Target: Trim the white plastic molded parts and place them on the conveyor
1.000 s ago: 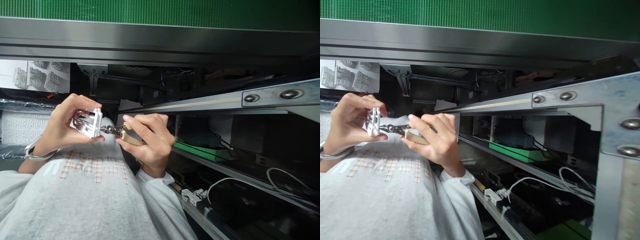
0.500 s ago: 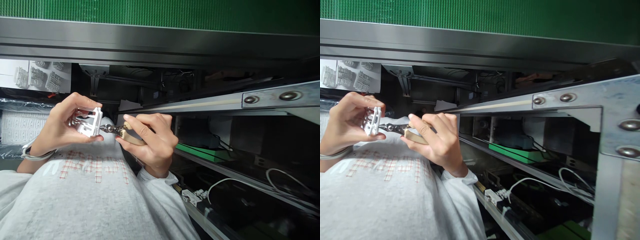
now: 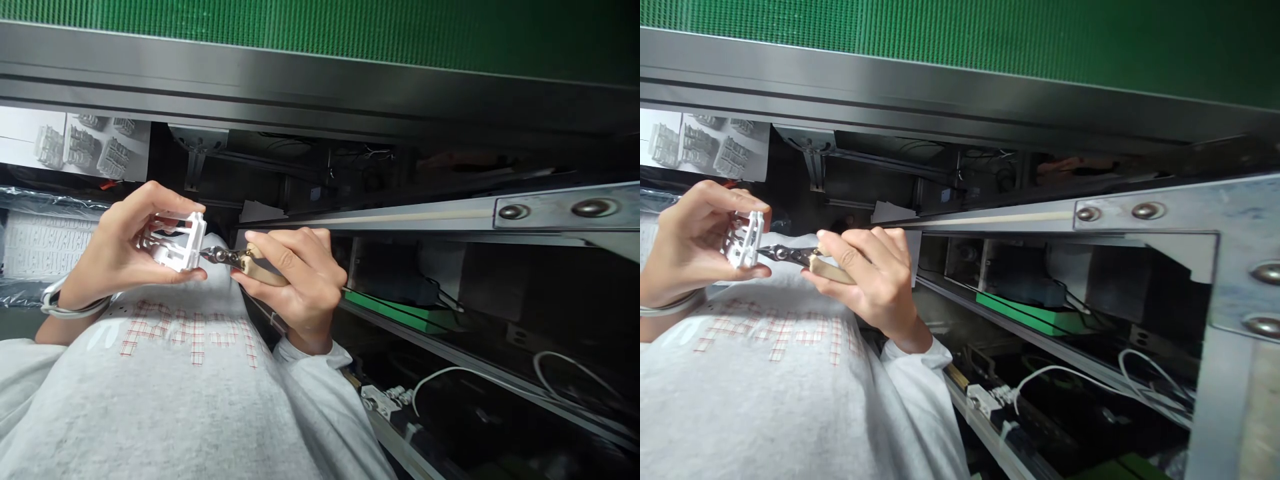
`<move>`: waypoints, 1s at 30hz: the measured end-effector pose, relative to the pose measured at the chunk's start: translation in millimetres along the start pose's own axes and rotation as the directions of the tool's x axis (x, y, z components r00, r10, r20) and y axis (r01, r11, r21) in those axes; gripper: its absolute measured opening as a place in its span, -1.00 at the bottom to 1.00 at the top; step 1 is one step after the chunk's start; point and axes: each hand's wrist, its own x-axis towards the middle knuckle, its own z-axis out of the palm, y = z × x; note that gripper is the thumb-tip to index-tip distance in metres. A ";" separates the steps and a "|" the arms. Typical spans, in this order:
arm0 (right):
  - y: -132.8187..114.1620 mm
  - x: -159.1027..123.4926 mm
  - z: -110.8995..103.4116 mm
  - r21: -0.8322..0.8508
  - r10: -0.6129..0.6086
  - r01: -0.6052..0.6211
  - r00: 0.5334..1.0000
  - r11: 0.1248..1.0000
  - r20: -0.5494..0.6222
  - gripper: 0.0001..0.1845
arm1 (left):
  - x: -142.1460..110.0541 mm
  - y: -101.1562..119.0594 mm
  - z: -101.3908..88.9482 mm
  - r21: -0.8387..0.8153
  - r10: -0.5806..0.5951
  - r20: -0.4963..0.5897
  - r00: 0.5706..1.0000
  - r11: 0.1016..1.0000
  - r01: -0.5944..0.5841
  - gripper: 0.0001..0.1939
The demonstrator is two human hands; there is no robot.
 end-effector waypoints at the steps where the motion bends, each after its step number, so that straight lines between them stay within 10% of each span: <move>1: 1.5 -0.3 1.4 0.051 0.009 -0.008 1.000 0.999 -0.012 -0.75 | 0.0 0.3 0.6 -0.021 0.000 -0.003 1.000 1.000 -0.001 -0.39; 30: 6.2 -16.7 -4.8 0.115 0.050 -0.041 0.996 0.993 -0.078 -0.64 | -2.1 2.3 23.0 0.083 -0.072 0.099 0.992 0.995 0.064 -0.30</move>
